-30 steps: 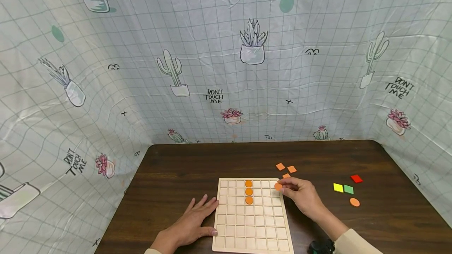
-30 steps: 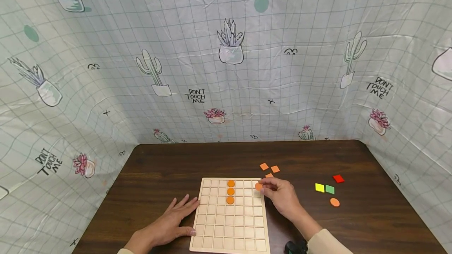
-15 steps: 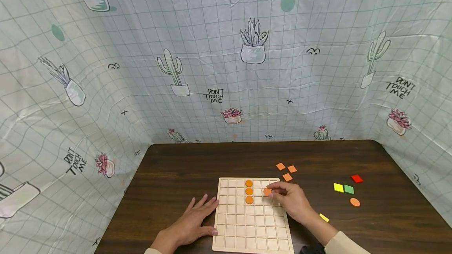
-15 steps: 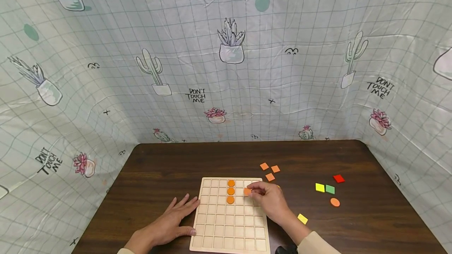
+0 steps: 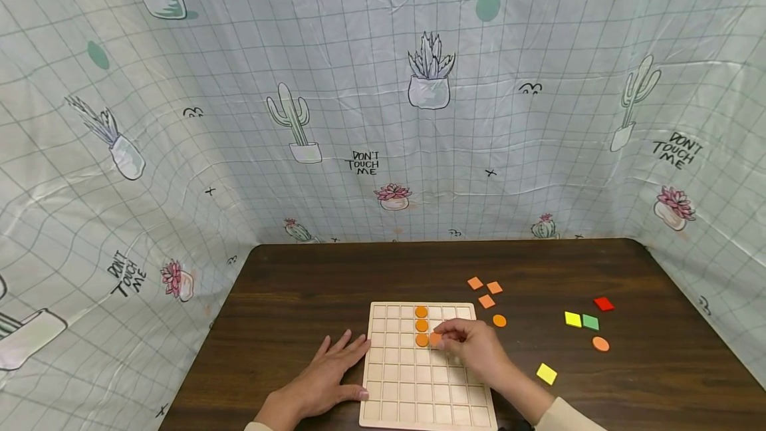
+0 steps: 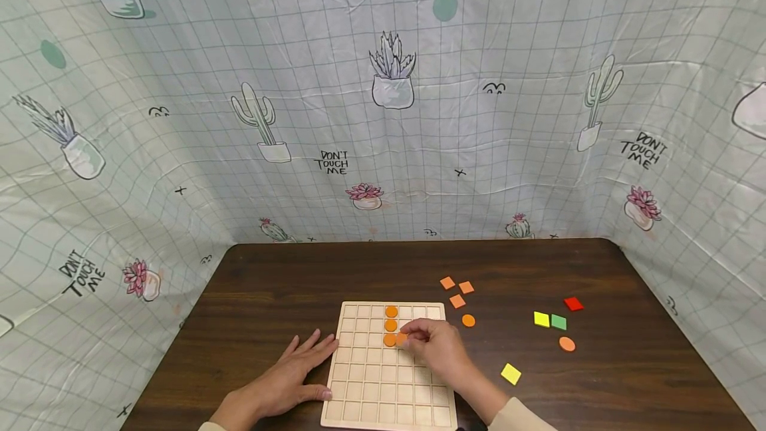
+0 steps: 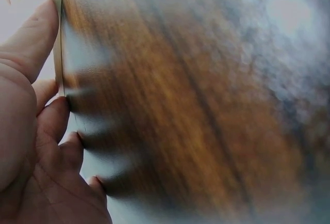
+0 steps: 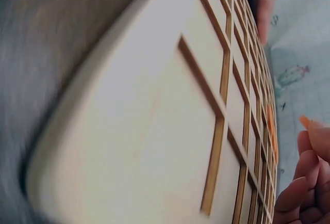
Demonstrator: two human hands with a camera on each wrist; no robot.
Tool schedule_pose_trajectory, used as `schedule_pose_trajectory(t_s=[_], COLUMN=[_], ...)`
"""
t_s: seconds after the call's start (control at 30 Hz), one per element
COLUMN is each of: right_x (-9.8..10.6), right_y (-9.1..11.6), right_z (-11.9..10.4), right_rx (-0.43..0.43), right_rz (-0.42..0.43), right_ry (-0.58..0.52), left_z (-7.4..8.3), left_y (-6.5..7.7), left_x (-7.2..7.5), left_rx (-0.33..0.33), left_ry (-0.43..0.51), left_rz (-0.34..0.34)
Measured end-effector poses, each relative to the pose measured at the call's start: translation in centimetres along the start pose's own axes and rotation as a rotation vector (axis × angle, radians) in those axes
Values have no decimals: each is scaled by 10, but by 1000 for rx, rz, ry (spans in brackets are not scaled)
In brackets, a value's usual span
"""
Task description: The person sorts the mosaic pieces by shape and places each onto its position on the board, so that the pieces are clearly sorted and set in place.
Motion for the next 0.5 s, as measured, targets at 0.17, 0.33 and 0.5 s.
schedule_pose_trajectory(t_s=[0.17, 0.33, 0.5], right_x=[-8, -18, -24], right_y=[3, 5, 7], right_z=[-7, -9, -11], right_rx=[13, 17, 42], right_rz=[6, -11, -13], right_ry=[46, 57, 94], left_z=[0, 1, 2], left_y=[0, 1, 1], left_x=[0, 0, 0], left_rx=[-4, -7, -8], left_ry=[-1, 3, 1], left_rz=[2, -2, -2])
Point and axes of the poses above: each hand's wrist, its own y-axis away from the middle knuckle, its own x-axis out of the back of the hand, z = x × y, the point moved 6 cm from there along -y, towards the middle knuckle, and after that the axes turned 7 degrees about y, right-handed, at the moved point
